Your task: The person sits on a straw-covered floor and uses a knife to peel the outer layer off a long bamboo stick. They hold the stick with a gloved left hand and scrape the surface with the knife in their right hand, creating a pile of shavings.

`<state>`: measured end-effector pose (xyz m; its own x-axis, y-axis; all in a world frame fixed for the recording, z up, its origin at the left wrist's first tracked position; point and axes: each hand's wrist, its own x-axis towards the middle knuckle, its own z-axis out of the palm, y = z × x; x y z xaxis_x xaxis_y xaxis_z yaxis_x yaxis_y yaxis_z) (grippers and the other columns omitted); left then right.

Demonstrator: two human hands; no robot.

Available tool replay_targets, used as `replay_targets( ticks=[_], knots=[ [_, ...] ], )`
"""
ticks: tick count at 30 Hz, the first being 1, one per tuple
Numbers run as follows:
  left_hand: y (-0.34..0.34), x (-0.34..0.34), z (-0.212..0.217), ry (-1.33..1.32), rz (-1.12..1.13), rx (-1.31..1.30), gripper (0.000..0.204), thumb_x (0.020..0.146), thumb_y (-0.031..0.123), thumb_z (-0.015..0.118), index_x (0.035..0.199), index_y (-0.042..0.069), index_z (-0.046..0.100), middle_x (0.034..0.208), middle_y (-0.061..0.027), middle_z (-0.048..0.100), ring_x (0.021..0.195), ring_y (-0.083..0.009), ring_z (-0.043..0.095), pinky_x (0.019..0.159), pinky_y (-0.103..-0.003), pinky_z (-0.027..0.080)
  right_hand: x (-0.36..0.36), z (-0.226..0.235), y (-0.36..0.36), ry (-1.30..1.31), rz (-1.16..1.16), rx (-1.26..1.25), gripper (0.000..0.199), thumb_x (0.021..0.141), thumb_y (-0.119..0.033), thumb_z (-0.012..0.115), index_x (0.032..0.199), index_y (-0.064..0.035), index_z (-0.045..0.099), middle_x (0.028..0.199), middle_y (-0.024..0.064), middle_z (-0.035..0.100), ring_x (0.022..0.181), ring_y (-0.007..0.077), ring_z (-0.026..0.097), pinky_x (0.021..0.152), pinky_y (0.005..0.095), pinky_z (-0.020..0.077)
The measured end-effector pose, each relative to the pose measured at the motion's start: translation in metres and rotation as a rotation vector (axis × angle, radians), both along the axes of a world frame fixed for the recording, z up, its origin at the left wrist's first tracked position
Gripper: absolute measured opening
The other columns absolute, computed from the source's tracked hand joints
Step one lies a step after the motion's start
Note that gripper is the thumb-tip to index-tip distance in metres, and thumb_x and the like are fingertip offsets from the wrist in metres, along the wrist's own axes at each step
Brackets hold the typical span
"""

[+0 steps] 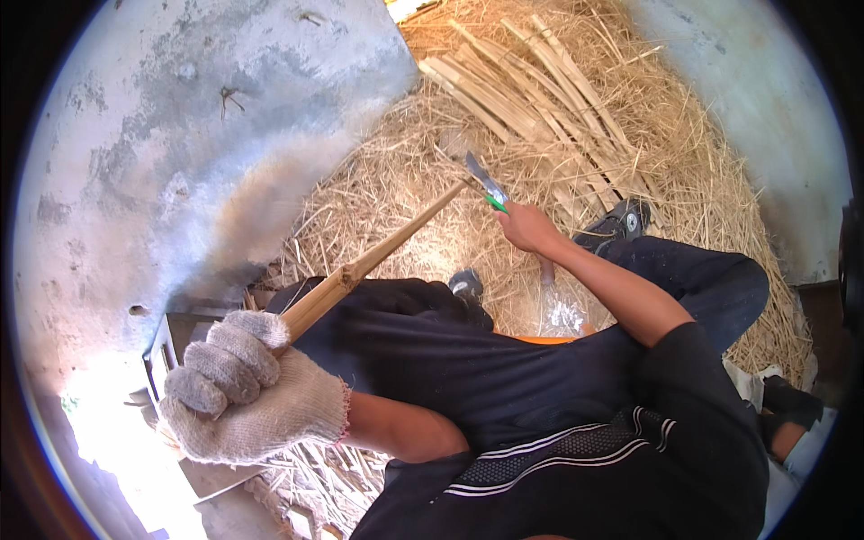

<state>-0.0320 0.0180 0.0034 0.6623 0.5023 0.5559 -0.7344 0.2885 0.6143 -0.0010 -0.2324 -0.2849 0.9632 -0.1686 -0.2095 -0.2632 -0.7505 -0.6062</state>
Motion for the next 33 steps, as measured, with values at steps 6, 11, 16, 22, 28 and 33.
replay_targets(
  ticks=[6, 11, 16, 22, 28, 33],
  knots=[
    [0.038, -0.009, -0.01, -0.144, -0.518, 0.209, 0.035, 0.088, 0.024, 0.039, 0.053, 0.018, 0.035, 0.04, 0.0016, 0.024, 0.033, -0.0121, 0.021, 0.032, -0.031, 0.028, -0.064, 0.165, 0.075, -0.217, 0.277, 0.357, 0.025, 0.096, -0.023, 0.05, 0.093, 0.0019, 0.053, 0.057, 0.022, 0.056, 0.053, 0.0431, 0.057, 0.055, 0.0518, 0.0437],
    [0.031, -0.007, -0.007, -0.197, -0.689, 0.326, 0.033, 0.087, 0.023, 0.039, 0.055, 0.015, 0.04, 0.041, 0.0003, 0.026, 0.033, -0.014, 0.023, 0.033, -0.032, 0.031, -0.079, 0.141, 0.08, -0.224, 0.243, 0.179, 0.025, 0.097, -0.024, 0.05, 0.102, 0.001, 0.05, 0.06, 0.024, 0.059, 0.056, 0.0442, 0.061, 0.053, 0.0511, 0.0492],
    [0.028, -0.008, -0.008, -0.241, -0.64, 0.315, 0.032, 0.086, 0.022, 0.041, 0.055, 0.015, 0.041, 0.041, -0.0015, 0.029, 0.031, -0.0143, 0.026, 0.031, -0.034, 0.034, -0.086, 0.154, 0.097, -0.261, 0.279, 0.172, 0.023, 0.098, -0.024, 0.051, 0.102, -0.0012, 0.05, 0.058, 0.0241, 0.058, 0.057, 0.0453, 0.061, 0.05, 0.0525, 0.0483],
    [0.025, 0.0, -0.007, -0.285, -0.692, 0.296, 0.035, 0.086, 0.02, 0.04, 0.052, 0.015, 0.038, 0.04, -0.0018, 0.029, 0.029, -0.0143, 0.025, 0.027, -0.035, 0.032, -0.074, 0.136, 0.093, -0.325, 0.187, 0.129, 0.021, 0.096, -0.022, 0.053, 0.101, -0.0016, 0.049, 0.058, 0.0251, 0.057, 0.055, 0.0463, 0.059, 0.049, 0.0527, 0.0468],
    [0.022, 0.001, -0.009, -0.301, -0.651, 0.304, 0.034, 0.086, 0.019, 0.039, 0.052, 0.015, 0.037, 0.04, -0.0029, 0.029, 0.029, -0.0147, 0.025, 0.028, -0.035, 0.033, -0.082, 0.146, 0.111, -0.372, 0.197, 0.146, 0.021, 0.097, -0.022, 0.053, 0.1, -0.0012, 0.05, 0.058, 0.025, 0.057, 0.057, 0.0467, 0.06, 0.05, 0.0526, 0.0477],
    [0.031, 0.001, -0.009, -0.26, -0.696, 0.219, 0.027, 0.084, 0.019, 0.04, 0.058, 0.011, 0.04, 0.043, -0.005, 0.037, 0.032, -0.0173, 0.036, 0.033, -0.041, 0.045, -0.055, 0.118, 0.095, -0.303, 0.137, 0.109, 0.022, 0.097, -0.022, 0.052, 0.1, -0.0005, 0.05, 0.058, 0.0246, 0.057, 0.056, 0.046, 0.06, 0.05, 0.0524, 0.0481]
  ],
)
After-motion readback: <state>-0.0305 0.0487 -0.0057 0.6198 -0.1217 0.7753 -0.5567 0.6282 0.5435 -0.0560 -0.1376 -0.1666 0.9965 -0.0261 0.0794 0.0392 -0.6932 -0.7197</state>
